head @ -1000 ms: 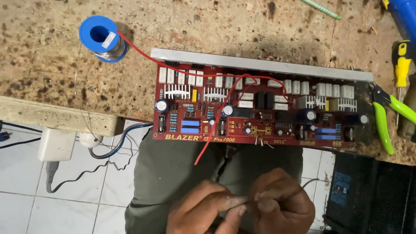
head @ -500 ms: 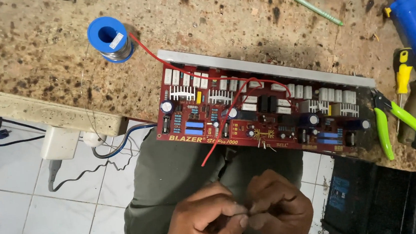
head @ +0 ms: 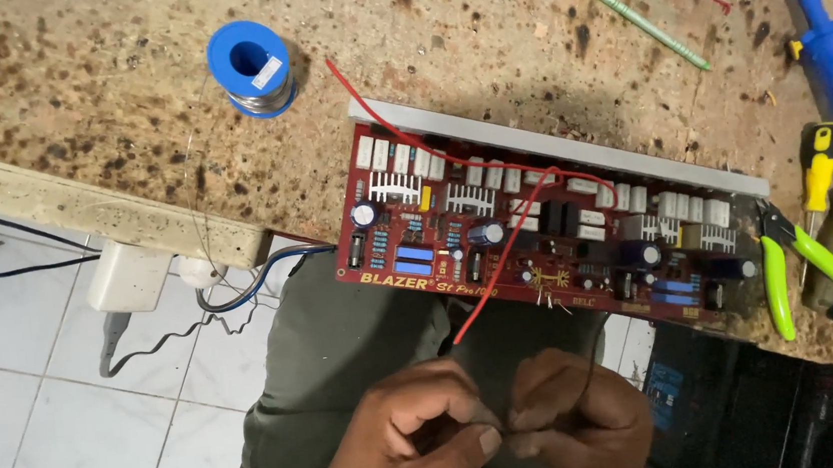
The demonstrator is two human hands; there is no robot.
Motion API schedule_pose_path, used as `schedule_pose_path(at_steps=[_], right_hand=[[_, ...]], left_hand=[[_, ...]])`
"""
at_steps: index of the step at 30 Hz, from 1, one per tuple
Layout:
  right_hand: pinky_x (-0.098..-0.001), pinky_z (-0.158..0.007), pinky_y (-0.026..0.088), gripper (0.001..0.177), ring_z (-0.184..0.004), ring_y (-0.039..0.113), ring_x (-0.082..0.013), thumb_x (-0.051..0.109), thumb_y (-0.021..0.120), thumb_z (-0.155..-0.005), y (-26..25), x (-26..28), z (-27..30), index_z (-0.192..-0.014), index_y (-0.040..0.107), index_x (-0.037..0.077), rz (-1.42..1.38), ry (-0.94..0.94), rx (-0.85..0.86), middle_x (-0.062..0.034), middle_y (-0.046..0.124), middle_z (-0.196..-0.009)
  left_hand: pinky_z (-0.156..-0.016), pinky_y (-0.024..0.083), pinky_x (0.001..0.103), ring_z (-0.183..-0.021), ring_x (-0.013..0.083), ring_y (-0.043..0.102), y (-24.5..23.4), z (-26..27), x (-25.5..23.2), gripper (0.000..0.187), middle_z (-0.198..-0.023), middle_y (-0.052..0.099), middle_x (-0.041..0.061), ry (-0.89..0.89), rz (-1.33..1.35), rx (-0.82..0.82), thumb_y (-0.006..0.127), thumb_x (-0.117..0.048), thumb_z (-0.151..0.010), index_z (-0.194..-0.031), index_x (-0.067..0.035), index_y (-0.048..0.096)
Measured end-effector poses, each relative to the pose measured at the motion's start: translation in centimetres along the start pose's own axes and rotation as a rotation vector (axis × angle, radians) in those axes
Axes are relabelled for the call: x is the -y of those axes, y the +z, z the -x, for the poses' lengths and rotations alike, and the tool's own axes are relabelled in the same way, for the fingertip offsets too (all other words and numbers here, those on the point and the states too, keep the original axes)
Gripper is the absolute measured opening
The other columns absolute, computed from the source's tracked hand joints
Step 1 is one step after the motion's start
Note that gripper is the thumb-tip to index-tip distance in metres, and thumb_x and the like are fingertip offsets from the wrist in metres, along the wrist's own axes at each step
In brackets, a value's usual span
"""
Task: The person works on a red circuit board, using wire cutters to trim the ends of red and black wires. They then use a soldering iron to apply solder to the board's connection points and attach the wires.
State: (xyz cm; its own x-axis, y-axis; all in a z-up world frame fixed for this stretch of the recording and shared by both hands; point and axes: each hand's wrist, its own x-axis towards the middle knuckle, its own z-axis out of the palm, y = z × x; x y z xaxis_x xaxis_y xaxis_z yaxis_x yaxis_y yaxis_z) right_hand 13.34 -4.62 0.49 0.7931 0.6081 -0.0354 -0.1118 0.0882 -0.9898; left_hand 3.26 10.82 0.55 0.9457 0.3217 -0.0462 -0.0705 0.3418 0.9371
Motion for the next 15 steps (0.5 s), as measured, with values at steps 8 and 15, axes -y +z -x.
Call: schedule_pose_path(at_steps=[8, 15], right_hand=[[-0.031, -0.055, 0.051, 0.014, -0.059, 0.063, -0.0161, 0.015, 0.085, -0.078, -1.0, -0.5, -1.4, -0.086, 0.076, 0.009, 0.111, -0.166, 0.189, -0.0113, 0.069, -0.079], [-0.0295, -0.058, 0.049, 0.02, -0.062, 0.062, -0.0179, 0.017, 0.08, -0.081, 1.7, -1.2, -1.8, -0.08, 0.065, 0.004, 0.156, -0.292, -0.126, -0.0147, 0.065, -0.078]], left_hand=[[-0.067, 0.042, 0.028, -0.074, 0.012, 0.058, -1.5, 0.3, 1.1, 0.014, -0.083, 0.061, 0.003, -0.214, 0.216, 0.041, 0.075, -0.015, -0.093, -0.082, -0.008, 0.07], [-0.07, 0.047, 0.032, -0.074, 0.0155, 0.06, -1.9, -0.1, 1.1, 0.014, -0.082, 0.063, 0.005, -0.213, 0.271, -0.089, 0.074, -0.008, -0.093, -0.08, -0.008, 0.068]])
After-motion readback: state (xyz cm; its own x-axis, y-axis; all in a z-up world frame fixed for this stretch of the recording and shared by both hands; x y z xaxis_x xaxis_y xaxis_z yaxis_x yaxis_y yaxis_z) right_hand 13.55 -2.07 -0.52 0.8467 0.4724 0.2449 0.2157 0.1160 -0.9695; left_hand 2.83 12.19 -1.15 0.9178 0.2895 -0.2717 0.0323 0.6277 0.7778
